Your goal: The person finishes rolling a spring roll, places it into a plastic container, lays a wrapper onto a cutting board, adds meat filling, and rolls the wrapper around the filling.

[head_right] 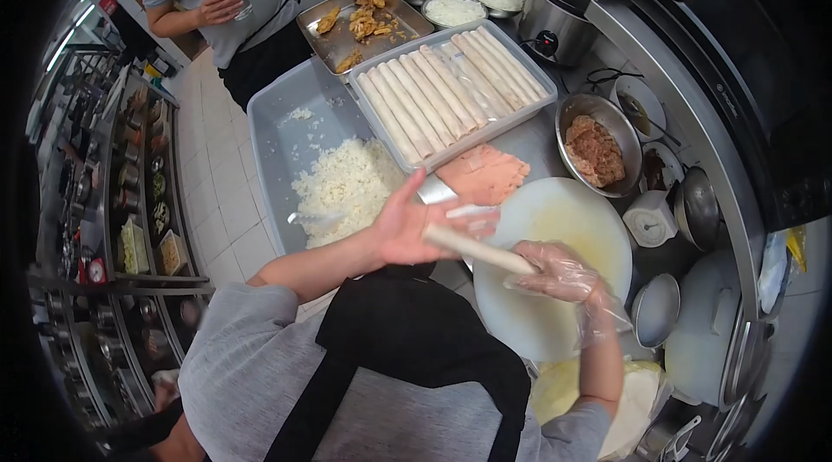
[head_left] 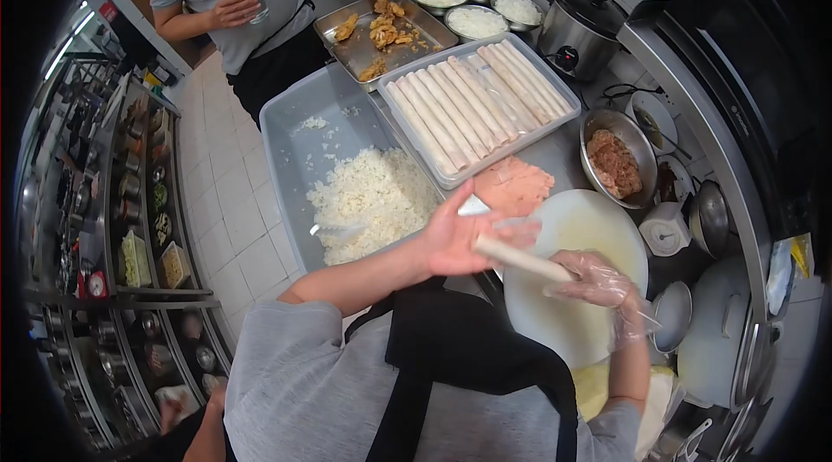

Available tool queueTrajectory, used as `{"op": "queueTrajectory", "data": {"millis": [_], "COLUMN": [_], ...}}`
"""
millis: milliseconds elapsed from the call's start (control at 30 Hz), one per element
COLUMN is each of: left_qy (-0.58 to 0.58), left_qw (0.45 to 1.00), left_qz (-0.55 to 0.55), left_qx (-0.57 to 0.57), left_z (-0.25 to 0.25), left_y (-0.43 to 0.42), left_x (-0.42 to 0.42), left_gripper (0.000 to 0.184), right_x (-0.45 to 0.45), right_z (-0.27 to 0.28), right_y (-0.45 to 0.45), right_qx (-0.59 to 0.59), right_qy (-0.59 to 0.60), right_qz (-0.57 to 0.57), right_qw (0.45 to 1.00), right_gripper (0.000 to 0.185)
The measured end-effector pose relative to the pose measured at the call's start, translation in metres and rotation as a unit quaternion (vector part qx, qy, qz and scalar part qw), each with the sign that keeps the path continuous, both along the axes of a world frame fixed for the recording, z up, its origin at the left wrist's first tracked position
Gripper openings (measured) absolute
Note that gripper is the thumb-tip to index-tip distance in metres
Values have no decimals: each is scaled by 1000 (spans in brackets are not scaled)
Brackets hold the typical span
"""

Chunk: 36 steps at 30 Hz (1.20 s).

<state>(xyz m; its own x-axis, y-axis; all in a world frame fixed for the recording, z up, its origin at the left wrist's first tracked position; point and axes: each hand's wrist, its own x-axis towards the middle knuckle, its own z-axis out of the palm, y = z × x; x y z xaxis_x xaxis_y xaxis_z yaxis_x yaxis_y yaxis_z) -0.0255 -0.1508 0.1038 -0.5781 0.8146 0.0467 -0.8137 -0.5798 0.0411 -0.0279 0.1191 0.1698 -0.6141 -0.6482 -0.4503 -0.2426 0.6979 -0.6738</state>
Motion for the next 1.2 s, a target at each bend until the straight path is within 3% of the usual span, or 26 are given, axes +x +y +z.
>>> {"op": "queueTrajectory", "data": {"millis": [67, 100, 167, 200, 233, 267, 333, 367, 400, 467, 567, 733, 833, 967, 1133, 1200], "left_qy": [32, 47, 266, 373, 458, 564, 741, 761, 779, 792, 787, 735, 701, 635, 671, 665], "left_qw": [992, 981, 899, 826, 777, 672, 406, 318, 251, 183, 199, 256, 327, 375, 326, 303], "left_qz": [-117, -177, -267, -301, -263, -222, -77, -38, -13, 4, -50, -174, -200, -251, -244, -251], "left_qx": [-43, -63, -225, -296, -343, -426, -530, -565, -574, -582, -581, -603, -602, -627, -620, -635], "left_z": [-22, -28, -14, -4, 2, 11, 26, 34, 38, 43, 25, 16, 0, -3, -4, -6], "left_y": [-4, -5, -6, -6, -3, -5, -12, -14, -19, -30, -41, -53, -57, -58, -60, -53], "left_x": [-5, -8, -36, -55, -74, -100, -163, -194, -225, -276, -345, -377, -389, -404, -406, -407], "left_gripper": [79, 77, 68, 63, 51, 43, 34, 30, 28, 30, 31, 32, 29, 27, 22, 20], "right_x": [-10, -15, -31, -44, -59, -74, -105, -124, -143, -174, -215, -239, -255, -261, -264, -262], "right_z": [16, 28, 48, 50, 52, 54, 52, 46, 37, 14, -34, -67, -74, -82, -93, -101], "right_y": [-2, -8, -27, -35, -42, -50, -61, -67, -73, -87, -102, -113, -107, -104, -107, -111], "right_qx": [101, 129, 186, 218, 250, 282, 225, 204, 182, 141, 88, -12, -69, -118, -116, -128], "right_qy": [222, 254, 316, 320, 323, 327, 372, 350, 328, 346, 352, 289, 25, 53, 47, 142], "right_qz": [105, 114, 130, 120, 110, 102, 23, -24, -70, -129, -174, -204, -242, -268, -255, -228], "right_qw": [964, 952, 921, 914, 906, 896, 900, 914, 924, 919, 915, 935, 968, 955, 959, 955], "right_gripper": [35, 34, 31, 29, 27, 25, 21, 22, 23, 28, 31, 41, 41, 36, 35, 32]}}
